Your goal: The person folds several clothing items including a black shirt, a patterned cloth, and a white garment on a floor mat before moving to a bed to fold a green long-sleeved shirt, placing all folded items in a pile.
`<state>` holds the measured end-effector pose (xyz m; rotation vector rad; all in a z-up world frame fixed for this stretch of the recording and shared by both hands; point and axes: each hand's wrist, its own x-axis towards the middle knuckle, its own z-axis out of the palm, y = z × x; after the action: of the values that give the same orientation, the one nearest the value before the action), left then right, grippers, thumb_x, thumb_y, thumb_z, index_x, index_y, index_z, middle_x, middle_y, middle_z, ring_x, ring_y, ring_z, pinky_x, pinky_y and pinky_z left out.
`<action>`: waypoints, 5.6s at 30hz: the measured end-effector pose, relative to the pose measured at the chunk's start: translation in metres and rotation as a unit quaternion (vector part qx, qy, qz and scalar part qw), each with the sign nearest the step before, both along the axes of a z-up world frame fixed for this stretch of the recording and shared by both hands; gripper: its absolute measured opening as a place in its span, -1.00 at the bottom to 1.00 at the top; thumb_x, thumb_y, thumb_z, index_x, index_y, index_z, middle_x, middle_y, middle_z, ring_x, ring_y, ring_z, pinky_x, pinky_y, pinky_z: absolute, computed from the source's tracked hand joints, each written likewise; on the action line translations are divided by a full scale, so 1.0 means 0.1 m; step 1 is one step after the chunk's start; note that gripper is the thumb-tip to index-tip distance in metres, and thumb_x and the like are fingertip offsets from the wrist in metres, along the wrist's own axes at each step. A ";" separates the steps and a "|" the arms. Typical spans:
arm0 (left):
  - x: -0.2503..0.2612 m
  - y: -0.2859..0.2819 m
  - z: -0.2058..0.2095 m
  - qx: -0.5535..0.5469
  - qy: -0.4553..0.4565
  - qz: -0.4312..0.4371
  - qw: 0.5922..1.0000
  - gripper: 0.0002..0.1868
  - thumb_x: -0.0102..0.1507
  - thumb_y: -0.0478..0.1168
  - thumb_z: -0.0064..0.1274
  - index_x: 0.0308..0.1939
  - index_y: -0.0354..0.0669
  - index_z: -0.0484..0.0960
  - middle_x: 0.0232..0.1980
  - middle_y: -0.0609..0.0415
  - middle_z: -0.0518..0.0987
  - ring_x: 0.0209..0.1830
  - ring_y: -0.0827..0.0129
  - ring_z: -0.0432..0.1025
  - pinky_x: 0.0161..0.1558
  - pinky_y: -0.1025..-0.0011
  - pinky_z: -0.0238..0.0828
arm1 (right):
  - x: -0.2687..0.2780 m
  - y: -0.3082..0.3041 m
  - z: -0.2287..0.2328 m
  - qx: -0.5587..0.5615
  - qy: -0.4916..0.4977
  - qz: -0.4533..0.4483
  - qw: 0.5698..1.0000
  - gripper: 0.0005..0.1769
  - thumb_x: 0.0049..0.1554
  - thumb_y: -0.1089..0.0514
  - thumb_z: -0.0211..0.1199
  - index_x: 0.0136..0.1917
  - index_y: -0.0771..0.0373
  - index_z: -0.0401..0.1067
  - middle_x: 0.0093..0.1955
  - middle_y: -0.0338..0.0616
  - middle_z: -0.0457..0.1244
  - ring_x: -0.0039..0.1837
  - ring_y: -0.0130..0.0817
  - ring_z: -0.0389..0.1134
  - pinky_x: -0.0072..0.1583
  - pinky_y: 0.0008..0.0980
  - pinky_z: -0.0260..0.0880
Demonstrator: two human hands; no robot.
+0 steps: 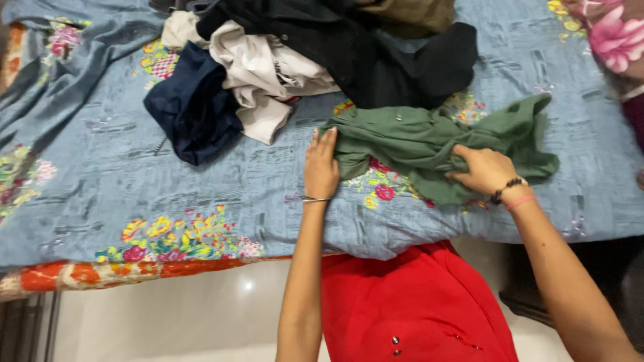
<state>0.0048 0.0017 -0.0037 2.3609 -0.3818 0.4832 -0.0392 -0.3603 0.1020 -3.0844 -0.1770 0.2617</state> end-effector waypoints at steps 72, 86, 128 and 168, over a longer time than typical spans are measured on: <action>-0.28 -1.01 0.18 -0.167 0.059 -0.076 0.981 -0.82 0.41 -0.17 0.00 -0.04 -0.20 0.60 -0.24 -0.18 0.63 -0.19 -0.07 0.55 -0.19 0.11 0.45 | 0.16 -0.31 -0.03 0.119 -0.212 0.230 0.942 -0.63 0.20 -0.12 0.39 0.21 -0.19 0.34 0.45 -0.33 0.23 0.61 -0.30 0.19 0.64 0.09 -0.10; -0.55 0.14 0.65 -0.111 0.114 0.011 0.987 -0.82 0.34 -0.14 0.07 -0.12 -0.16 0.65 -0.25 -0.13 0.64 -0.27 -0.03 0.55 -0.24 0.15 0.45 | 0.38 0.55 0.17 0.135 0.028 0.239 0.961 -0.66 0.22 -0.12 0.25 0.15 0.08 0.53 0.04 -0.18 0.38 0.18 -0.22 0.38 0.24 -0.24 0.38; 3.93 0.02 0.13 0.295 -0.262 0.158 0.905 -0.22 0.35 -0.25 -0.10 0.65 0.28 0.09 0.71 0.19 -0.05 0.70 0.11 -0.20 0.47 -0.47 -0.22 | 5.07 0.50 -0.53 0.006 -0.202 0.015 0.979 0.46 -0.20 -0.28 0.46 0.72 0.00 -0.35 0.75 0.05 -0.40 0.71 0.05 -0.32 0.54 0.35 -0.39; 0.80 -0.16 0.13 -0.006 0.031 0.051 0.998 -0.67 0.25 0.17 0.18 -0.09 0.10 0.73 -0.60 -0.18 0.53 -0.40 -0.04 0.51 0.44 0.11 0.29 | 1.11 -0.85 -0.35 -0.025 -0.030 0.116 0.993 0.00 0.03 -0.39 0.29 0.64 -0.32 -0.02 0.72 0.20 -0.27 0.65 0.15 -0.13 0.43 0.08 0.14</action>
<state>0.0848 -0.0140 0.0098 2.3869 -0.2297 0.4564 0.0718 -0.4454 0.0666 -3.1207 -0.5406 0.1845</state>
